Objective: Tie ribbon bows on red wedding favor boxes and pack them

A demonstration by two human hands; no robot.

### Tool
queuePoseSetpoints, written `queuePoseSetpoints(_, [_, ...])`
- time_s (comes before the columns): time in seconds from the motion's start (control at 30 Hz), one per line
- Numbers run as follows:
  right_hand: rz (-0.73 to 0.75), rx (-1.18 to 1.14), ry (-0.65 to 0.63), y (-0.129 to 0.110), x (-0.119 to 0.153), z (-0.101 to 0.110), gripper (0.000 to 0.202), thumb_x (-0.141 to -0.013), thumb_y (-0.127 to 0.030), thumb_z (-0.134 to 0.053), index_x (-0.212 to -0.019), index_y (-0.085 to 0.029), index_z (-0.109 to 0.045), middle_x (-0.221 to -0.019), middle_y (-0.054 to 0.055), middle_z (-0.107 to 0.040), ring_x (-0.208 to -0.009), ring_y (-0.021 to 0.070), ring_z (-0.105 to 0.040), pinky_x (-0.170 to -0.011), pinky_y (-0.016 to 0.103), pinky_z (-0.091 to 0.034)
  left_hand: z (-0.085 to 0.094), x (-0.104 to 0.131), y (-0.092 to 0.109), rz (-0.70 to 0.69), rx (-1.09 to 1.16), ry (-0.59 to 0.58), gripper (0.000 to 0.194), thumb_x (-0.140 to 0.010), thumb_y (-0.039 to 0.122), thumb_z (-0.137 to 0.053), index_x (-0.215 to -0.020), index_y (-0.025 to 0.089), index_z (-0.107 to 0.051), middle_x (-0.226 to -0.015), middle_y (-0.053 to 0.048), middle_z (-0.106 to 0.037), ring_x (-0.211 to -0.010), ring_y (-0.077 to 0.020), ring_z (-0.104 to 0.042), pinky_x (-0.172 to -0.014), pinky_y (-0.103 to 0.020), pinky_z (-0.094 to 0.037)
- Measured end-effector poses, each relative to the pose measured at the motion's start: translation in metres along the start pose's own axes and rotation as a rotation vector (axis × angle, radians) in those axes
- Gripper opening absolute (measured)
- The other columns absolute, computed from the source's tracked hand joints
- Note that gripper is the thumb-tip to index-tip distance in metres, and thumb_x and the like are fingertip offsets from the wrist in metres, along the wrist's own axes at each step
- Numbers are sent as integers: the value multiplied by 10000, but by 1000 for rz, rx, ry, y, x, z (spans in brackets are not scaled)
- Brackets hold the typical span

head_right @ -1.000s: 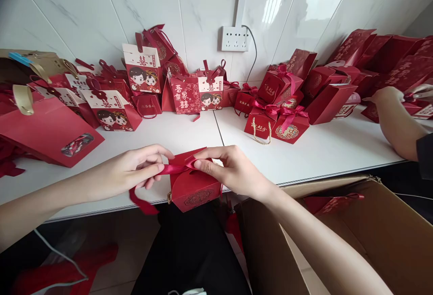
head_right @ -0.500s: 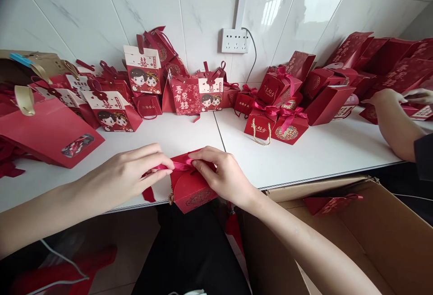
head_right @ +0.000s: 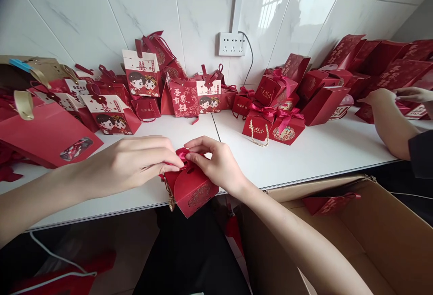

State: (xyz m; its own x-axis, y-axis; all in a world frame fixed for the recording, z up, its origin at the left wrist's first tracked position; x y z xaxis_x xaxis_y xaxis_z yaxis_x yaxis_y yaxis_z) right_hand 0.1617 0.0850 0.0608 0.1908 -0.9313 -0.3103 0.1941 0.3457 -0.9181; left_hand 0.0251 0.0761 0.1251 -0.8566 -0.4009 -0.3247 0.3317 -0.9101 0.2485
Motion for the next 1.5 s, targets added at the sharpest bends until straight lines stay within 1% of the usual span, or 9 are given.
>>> queuePoseSetpoints(0.23, [6,67,-167,-8,-3,-5,118,-802,-164,-568,-855,-173,-673,-847,0,-730,-767,124,-666,-714,237,-508,5,-3,-6,125,99,8,157,-884,238,-511,-847,208,-661,-772,11,-683,-699,-122,-614,-706,-220,-465])
queuePoseSetpoints(0.47, [-44,6,7,-6,5,17,104,-787,-244,-640,-842,-157,-647,-850,43,-731,-793,153,-683,-736,267,-536,5,0,-18,192,125,25,144,-869,249,-528,-844,204,-662,-830,12,-706,-749,-129,-631,-725,-229,-471])
queuePoseSetpoints(0.67, [-163,-100,-20,6,20,11,201,-776,-288,-670,-925,-155,-653,-833,47,-734,-774,158,-691,-706,265,-549,-6,26,-26,170,74,-41,132,-885,216,-520,-849,193,-644,-800,10,-677,-709,-112,-615,-692,-213,-463])
queuePoseSetpoints(0.83, [-130,-87,28,0,29,-3,128,-787,-274,-667,-862,-171,-682,-822,36,-734,-765,141,-680,-689,239,-532,-10,44,-12,8,-192,-24,206,-911,119,-422,-914,164,-624,-847,-34,-635,-718,-136,-603,-635,-238,-451])
queuePoseSetpoints(0.97, [-112,-72,7,-1,33,-19,102,-808,-274,-648,-856,-190,-682,-778,12,-718,-695,126,-658,-632,240,-509,-5,47,-21,-14,-480,77,306,-861,-19,-357,-916,144,-610,-850,-41,-602,-749,-149,-589,-648,-249,-453])
queuePoseSetpoints(1.07, [-75,-128,19,2,31,-25,89,-805,-273,-657,-839,-192,-670,-785,10,-702,-696,120,-644,-652,246,-507,-1,45,-37,36,-487,151,287,-872,9,-372,-940,149,-614,-872,-39,-607,-755,-140,-598,-660,-234,-466])
queuePoseSetpoints(1.17, [-85,-243,44,8,25,-22,127,-795,-306,-667,-816,-184,-639,-751,12,-678,-656,114,-627,-625,245,-510,-1,46,-47,94,-338,167,256,-908,96,-386,-995,153,-619,-900,-38,-601,-729,-118,-600,-646,-210,-467])
queuePoseSetpoints(1.37, [-127,-214,-71,4,24,-4,174,-810,-338,-635,-834,-165,-636,-694,12,-625,-558,95,-555,-512,221,-454,-10,58,-57,493,77,-54,318,-910,425,-416,-991,214,-640,-921,-18,-612,-726,-132,-592,-656,-220,-456])
queuePoseSetpoints(1.5, [-174,-15,-179,-3,33,4,199,-850,-339,-574,-787,-161,-636,-614,-13,-560,-457,57,-398,-405,200,-303,-14,65,-61,679,123,-139,334,-837,511,-491,-918,217,-627,-808,0,-619,-664,-145,-552,-593,-225,-410])
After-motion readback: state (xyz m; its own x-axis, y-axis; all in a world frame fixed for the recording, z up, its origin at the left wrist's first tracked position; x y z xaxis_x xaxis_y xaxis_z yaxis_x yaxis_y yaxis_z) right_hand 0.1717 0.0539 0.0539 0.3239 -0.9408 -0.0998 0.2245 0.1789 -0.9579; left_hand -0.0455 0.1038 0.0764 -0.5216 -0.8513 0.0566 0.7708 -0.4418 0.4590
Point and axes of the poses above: each hand's wrist, its own x-axis away from the middle knuckle, its own z-axis out of the back of the hand, y = z × x, the point moved 5 cm from there along -x, towards the middle knuckle
